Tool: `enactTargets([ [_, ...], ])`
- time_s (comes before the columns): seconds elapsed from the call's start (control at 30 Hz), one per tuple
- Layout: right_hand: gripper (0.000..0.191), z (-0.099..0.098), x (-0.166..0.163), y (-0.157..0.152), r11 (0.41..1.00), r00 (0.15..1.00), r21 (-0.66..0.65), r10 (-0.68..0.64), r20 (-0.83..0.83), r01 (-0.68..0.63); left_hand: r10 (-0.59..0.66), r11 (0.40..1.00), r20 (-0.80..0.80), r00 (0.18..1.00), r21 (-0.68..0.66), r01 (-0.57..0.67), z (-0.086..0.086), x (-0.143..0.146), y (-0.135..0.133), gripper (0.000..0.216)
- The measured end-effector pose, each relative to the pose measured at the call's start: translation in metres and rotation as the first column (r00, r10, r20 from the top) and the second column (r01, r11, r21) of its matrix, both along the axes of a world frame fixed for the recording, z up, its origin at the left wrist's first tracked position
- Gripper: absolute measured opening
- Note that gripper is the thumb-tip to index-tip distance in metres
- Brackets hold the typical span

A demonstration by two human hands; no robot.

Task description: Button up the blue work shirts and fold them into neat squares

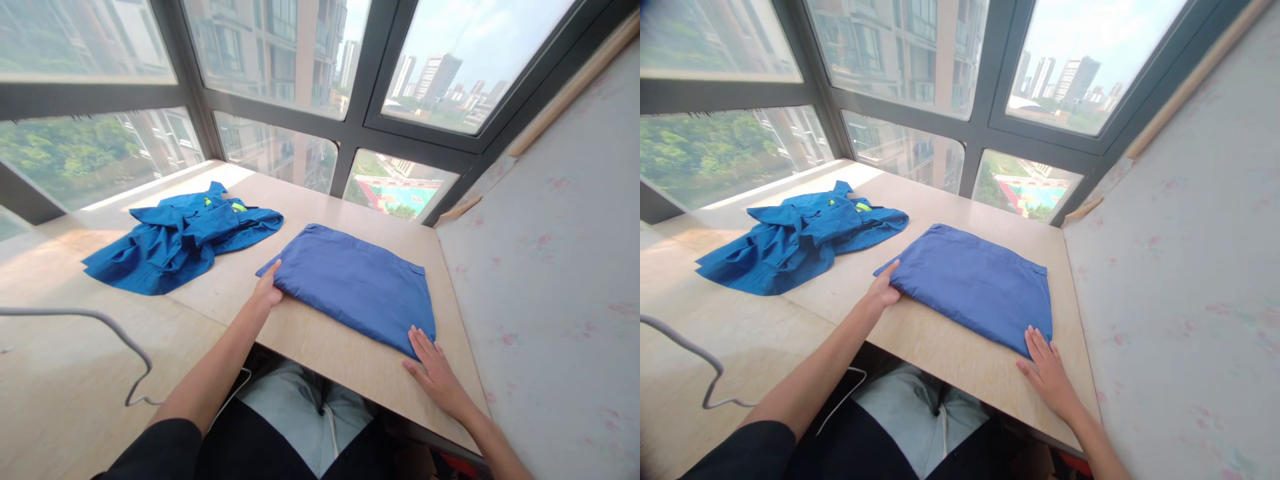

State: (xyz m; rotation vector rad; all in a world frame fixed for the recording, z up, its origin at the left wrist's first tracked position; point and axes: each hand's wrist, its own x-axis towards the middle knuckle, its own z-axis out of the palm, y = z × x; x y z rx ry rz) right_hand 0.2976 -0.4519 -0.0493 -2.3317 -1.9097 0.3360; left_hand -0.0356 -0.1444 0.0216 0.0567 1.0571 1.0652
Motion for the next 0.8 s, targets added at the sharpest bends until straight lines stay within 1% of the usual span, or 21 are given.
enactTargets([
  [0.07, 0.071, 0.004, 0.0, 0.002, 1.0, 1.0, -0.018, 0.0, -0.001, 0.0, 0.073, 0.995, -0.042, 0.996, -0.068, -0.076, -0.002, 0.003, 0.005, 0.026],
  [0.13, 0.072, 0.008, -0.002, 0.0, 0.999, 1.0, -0.035, 0.006, 0.006, -0.006, 0.104, 0.988, -0.064, 0.993, -0.112, -0.11, -0.004, -0.001, 0.006, 0.029],
  [0.2, 0.072, 0.011, -0.004, -0.006, 0.998, 0.999, -0.054, 0.031, 0.015, -0.03, 0.11, 0.985, -0.056, 0.992, -0.13, -0.117, -0.007, -0.011, -0.002, 0.029],
  [0.27, 0.071, 0.013, -0.007, -0.017, 0.996, 0.998, -0.072, 0.062, 0.025, -0.06, 0.143, 0.979, -0.058, 0.988, -0.137, -0.15, -0.011, -0.024, -0.019, 0.028],
  [0.33, 0.069, 0.016, -0.008, -0.029, 0.993, 0.997, -0.097, 0.072, 0.04, -0.068, 0.228, 0.966, -0.088, 0.97, -0.106, -0.237, -0.014, -0.034, -0.042, 0.028],
  [0.4, 0.069, 0.023, -0.011, -0.034, 0.991, 0.997, -0.131, 0.042, 0.06, -0.033, 0.303, 0.952, -0.131, 0.944, -0.004, -0.306, -0.014, -0.037, -0.065, 0.028],
  [0.47, 0.071, 0.035, -0.017, -0.025, 0.984, 0.998, -0.173, -0.02, 0.065, 0.031, 0.329, 0.943, -0.153, 0.932, 0.116, -0.313, -0.01, -0.035, -0.082, 0.024],
  [0.53, 0.074, 0.053, -0.031, 0.0, 0.977, 0.996, -0.195, -0.083, 0.018, 0.085, 0.325, 0.937, -0.174, 0.93, 0.194, -0.291, -0.005, -0.031, -0.09, 0.019],
  [0.57, 0.075, 0.063, -0.041, 0.018, 0.98, 0.994, -0.172, -0.103, -0.036, 0.095, 0.315, 0.938, -0.2, 0.928, 0.214, -0.272, -0.003, -0.028, -0.091, 0.017],
  [0.6, 0.075, 0.073, -0.054, 0.039, 0.989, 0.99, -0.117, -0.1, -0.102, 0.088, 0.298, 0.942, -0.238, 0.924, 0.231, -0.245, -0.003, -0.027, -0.091, 0.016],
  [0.67, 0.073, 0.093, -0.084, 0.086, 0.999, 0.961, -0.013, -0.039, -0.274, 0.037, 0.261, 0.949, -0.326, 0.909, 0.258, -0.18, -0.006, -0.026, -0.089, 0.016],
  [0.7, 0.071, 0.102, -0.101, 0.111, 1.0, 0.927, 0.016, 0.013, -0.376, -0.008, 0.245, 0.952, -0.36, 0.9, 0.265, -0.154, -0.008, -0.026, -0.088, 0.017],
  [0.73, 0.067, 0.108, -0.119, 0.137, 0.997, 0.874, 0.035, 0.077, -0.479, -0.068, 0.237, 0.953, -0.378, 0.895, 0.27, -0.138, -0.011, -0.027, -0.088, 0.017],
  [0.77, 0.065, 0.114, -0.136, 0.162, 0.99, 0.804, 0.035, 0.134, -0.58, -0.14, 0.237, 0.952, -0.38, 0.894, 0.274, -0.136, -0.013, -0.027, -0.088, 0.017],
  [0.8, 0.062, 0.117, -0.152, 0.187, 0.981, 0.734, 0.031, 0.165, -0.658, -0.193, 0.243, 0.951, -0.376, 0.894, 0.274, -0.144, -0.014, -0.027, -0.089, 0.018],
])
